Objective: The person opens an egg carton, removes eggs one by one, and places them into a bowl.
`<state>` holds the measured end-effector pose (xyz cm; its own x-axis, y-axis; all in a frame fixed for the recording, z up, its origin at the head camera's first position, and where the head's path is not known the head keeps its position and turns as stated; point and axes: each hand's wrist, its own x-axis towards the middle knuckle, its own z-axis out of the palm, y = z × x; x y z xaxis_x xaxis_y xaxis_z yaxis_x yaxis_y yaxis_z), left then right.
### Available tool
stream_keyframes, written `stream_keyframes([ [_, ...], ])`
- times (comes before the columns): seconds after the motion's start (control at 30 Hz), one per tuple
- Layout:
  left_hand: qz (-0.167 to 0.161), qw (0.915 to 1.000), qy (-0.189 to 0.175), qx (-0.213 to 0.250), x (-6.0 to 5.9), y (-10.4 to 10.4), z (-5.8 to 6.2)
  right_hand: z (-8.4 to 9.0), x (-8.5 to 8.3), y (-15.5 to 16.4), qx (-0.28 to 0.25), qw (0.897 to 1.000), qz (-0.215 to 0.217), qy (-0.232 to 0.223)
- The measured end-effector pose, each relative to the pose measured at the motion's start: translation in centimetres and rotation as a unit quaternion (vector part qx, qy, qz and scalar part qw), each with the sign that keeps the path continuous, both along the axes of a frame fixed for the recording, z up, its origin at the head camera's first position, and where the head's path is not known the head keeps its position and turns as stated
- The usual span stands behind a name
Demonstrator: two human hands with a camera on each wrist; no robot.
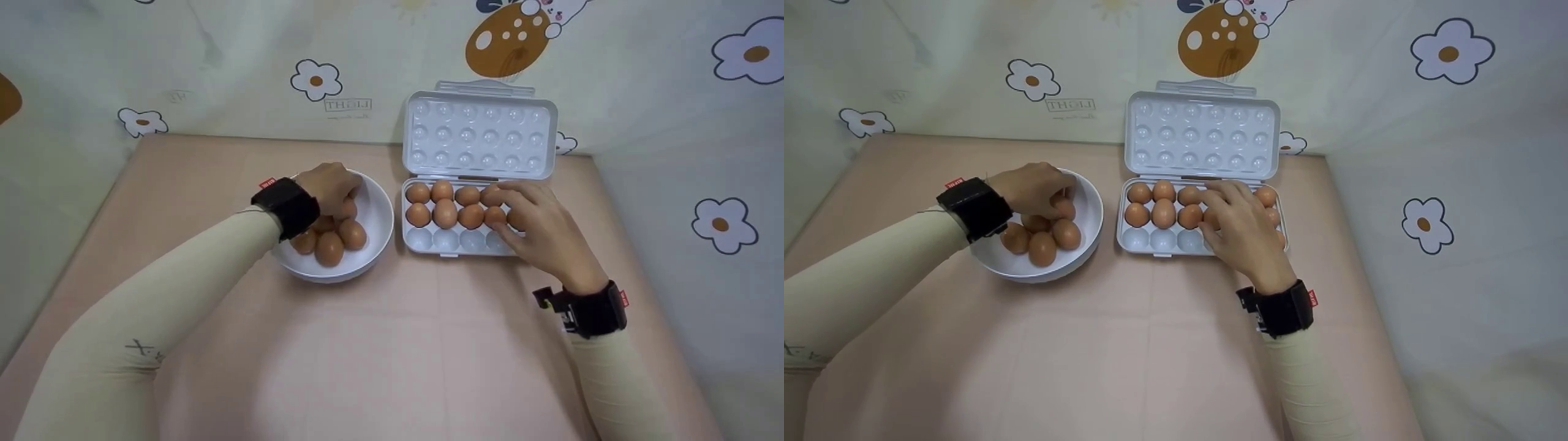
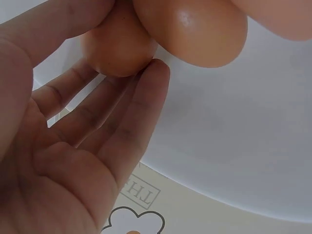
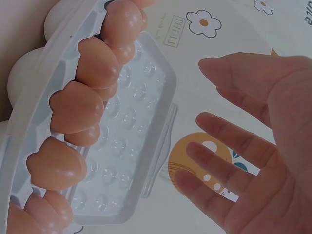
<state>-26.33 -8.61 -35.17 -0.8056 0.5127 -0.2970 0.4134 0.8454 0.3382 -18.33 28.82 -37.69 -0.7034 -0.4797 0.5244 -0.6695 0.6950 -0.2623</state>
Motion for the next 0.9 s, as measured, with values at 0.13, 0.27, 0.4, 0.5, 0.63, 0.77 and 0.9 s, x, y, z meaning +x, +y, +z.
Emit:
stream_keyframes([
  [0.13,-0.005,1.0,-0.002,-0.002,0.2,0.0,-0.1,0.1,0.0,0.2,0.0,1.0,0.004,0.006],
  [0.27,0.008,0.9997,-0.022,0.001,0.2,-0.1,-0.3,0.2,0.0,0.5,0.005,1.0,0.004,0.009],
  [0.4,0.004,0.9999,-0.013,-0.004,-0.1,-0.1,-0.5,0.3,0.0,1.0,0.008,1.0,-0.013,-0.001],
  [0.5,-0.012,0.9999,0.009,-0.002,-0.1,-0.1,-0.1,0.5,0.0,1.5,0.009,1.0,-0.028,-0.008],
  [0.63,-0.006,0.9989,0.024,0.039,0.8,0.1,0.9,0.9,-0.2,2.2,0.009,0.999,-0.033,-0.015],
  [0.77,-0.006,0.9943,0.055,0.091,2.2,0.4,1.7,1.1,-0.3,3.1,0.015,0.999,-0.042,-0.031],
  [0.9,-0.015,0.9875,0.084,0.132,3.8,1.1,1.9,1.2,-0.2,4.2,0.025,0.994,-0.077,-0.079],
])
